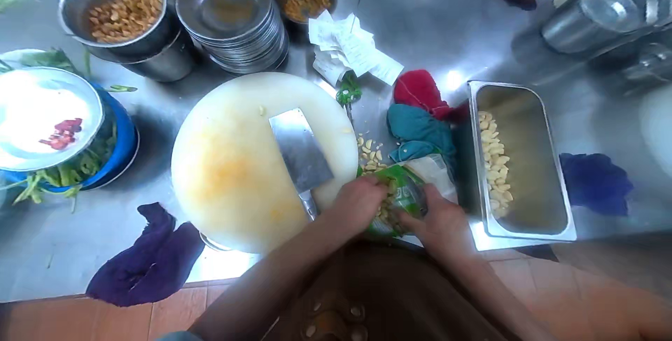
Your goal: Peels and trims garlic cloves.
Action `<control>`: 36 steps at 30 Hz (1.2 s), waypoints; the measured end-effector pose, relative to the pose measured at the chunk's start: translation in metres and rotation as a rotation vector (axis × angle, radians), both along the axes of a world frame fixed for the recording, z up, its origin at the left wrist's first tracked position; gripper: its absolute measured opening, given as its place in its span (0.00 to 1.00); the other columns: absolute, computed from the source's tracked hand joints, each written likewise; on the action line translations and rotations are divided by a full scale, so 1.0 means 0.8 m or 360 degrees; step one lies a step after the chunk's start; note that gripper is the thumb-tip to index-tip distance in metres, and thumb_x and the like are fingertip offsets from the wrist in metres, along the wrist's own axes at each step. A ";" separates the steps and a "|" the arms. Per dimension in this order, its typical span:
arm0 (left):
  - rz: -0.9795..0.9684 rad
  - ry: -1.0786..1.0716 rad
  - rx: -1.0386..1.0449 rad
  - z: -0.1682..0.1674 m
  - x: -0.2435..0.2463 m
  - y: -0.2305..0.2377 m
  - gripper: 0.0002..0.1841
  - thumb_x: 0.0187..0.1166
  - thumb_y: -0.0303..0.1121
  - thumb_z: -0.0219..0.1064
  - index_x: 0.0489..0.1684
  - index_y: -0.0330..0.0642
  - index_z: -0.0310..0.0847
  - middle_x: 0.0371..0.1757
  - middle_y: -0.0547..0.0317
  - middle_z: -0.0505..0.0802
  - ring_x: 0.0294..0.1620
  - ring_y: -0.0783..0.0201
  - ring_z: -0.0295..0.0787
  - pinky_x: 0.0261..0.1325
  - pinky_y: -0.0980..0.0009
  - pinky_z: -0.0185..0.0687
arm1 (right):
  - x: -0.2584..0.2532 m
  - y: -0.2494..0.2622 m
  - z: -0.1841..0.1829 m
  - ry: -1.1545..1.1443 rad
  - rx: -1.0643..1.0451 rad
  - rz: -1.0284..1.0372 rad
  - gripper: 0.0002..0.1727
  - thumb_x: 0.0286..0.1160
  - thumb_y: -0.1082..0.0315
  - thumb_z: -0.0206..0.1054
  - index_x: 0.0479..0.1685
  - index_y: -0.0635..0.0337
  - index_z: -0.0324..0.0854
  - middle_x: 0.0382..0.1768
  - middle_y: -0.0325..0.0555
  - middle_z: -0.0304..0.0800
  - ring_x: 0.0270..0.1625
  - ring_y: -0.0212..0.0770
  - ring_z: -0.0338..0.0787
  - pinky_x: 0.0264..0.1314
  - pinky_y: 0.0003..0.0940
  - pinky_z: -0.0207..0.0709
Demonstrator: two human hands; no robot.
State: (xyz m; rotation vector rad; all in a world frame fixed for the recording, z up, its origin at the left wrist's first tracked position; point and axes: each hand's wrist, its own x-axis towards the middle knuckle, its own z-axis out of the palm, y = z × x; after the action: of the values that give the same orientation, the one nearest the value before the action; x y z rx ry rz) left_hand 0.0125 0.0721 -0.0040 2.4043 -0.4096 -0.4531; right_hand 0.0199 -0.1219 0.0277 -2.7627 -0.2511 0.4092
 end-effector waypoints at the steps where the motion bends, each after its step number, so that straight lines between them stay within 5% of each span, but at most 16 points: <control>1: 0.0066 -0.0013 -0.0012 -0.004 0.000 -0.005 0.12 0.81 0.25 0.66 0.57 0.39 0.89 0.57 0.45 0.91 0.58 0.48 0.90 0.60 0.52 0.88 | 0.000 -0.001 -0.004 -0.0024 -0.0009 -0.0002 0.24 0.62 0.62 0.82 0.55 0.65 0.83 0.30 0.57 0.89 0.32 0.60 0.90 0.35 0.64 0.82; 4: 0.0291 -0.0010 -0.0126 -0.017 -0.001 -0.016 0.11 0.81 0.25 0.67 0.57 0.38 0.89 0.57 0.43 0.91 0.60 0.47 0.90 0.63 0.52 0.87 | 0.000 -0.005 -0.007 -0.0234 0.0110 -0.0044 0.15 0.60 0.75 0.77 0.46 0.69 0.84 0.26 0.55 0.87 0.27 0.56 0.89 0.31 0.60 0.81; 10: 0.0359 0.0115 -0.0101 -0.027 0.008 -0.038 0.13 0.86 0.37 0.65 0.57 0.42 0.89 0.58 0.42 0.88 0.59 0.45 0.88 0.58 0.48 0.87 | 0.004 -0.002 -0.018 -0.0275 0.0349 -0.0160 0.13 0.72 0.58 0.66 0.30 0.60 0.79 0.15 0.36 0.73 0.16 0.33 0.75 0.18 0.34 0.70; 16: 0.0229 0.0172 0.0199 -0.010 0.031 -0.052 0.14 0.81 0.35 0.69 0.60 0.41 0.87 0.60 0.41 0.88 0.58 0.42 0.88 0.51 0.45 0.88 | 0.018 -0.002 -0.013 -0.0127 0.0455 -0.0287 0.10 0.77 0.61 0.69 0.35 0.59 0.84 0.17 0.37 0.78 0.17 0.33 0.77 0.20 0.35 0.72; 22: 0.0255 0.0029 -0.0023 -0.027 0.019 -0.045 0.16 0.80 0.35 0.72 0.59 0.37 0.84 0.58 0.40 0.88 0.59 0.42 0.89 0.55 0.47 0.88 | 0.025 -0.009 -0.012 -0.0022 0.0552 -0.0422 0.08 0.78 0.63 0.69 0.35 0.58 0.84 0.17 0.37 0.77 0.16 0.34 0.75 0.20 0.36 0.71; 27: 0.0230 -0.0195 -0.0274 -0.039 0.013 -0.025 0.14 0.78 0.29 0.73 0.56 0.31 0.82 0.50 0.37 0.90 0.49 0.43 0.93 0.53 0.49 0.90 | 0.026 -0.011 -0.017 0.0042 0.0593 -0.0408 0.09 0.81 0.63 0.69 0.39 0.60 0.85 0.19 0.38 0.78 0.18 0.33 0.76 0.21 0.35 0.72; 30: 0.0280 -0.0134 -0.0453 -0.035 0.012 -0.019 0.18 0.75 0.29 0.76 0.61 0.33 0.83 0.54 0.39 0.89 0.47 0.47 0.92 0.53 0.53 0.91 | 0.028 -0.014 -0.020 0.0047 0.0652 -0.0389 0.08 0.80 0.64 0.69 0.40 0.60 0.85 0.20 0.39 0.80 0.19 0.34 0.77 0.22 0.36 0.73; 36: 0.0586 -0.0113 -0.0546 -0.016 -0.009 0.004 0.12 0.86 0.26 0.63 0.59 0.36 0.88 0.52 0.49 0.94 0.49 0.58 0.93 0.57 0.59 0.90 | 0.030 -0.020 -0.021 0.0119 0.0684 -0.0452 0.08 0.79 0.63 0.70 0.39 0.59 0.85 0.20 0.38 0.81 0.20 0.33 0.78 0.23 0.35 0.74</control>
State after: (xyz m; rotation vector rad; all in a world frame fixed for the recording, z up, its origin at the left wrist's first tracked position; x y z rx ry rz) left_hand 0.0053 0.0751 -0.0167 2.1000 -0.0603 -0.1196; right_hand 0.0436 -0.1378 0.0105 -2.3100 0.0676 0.3370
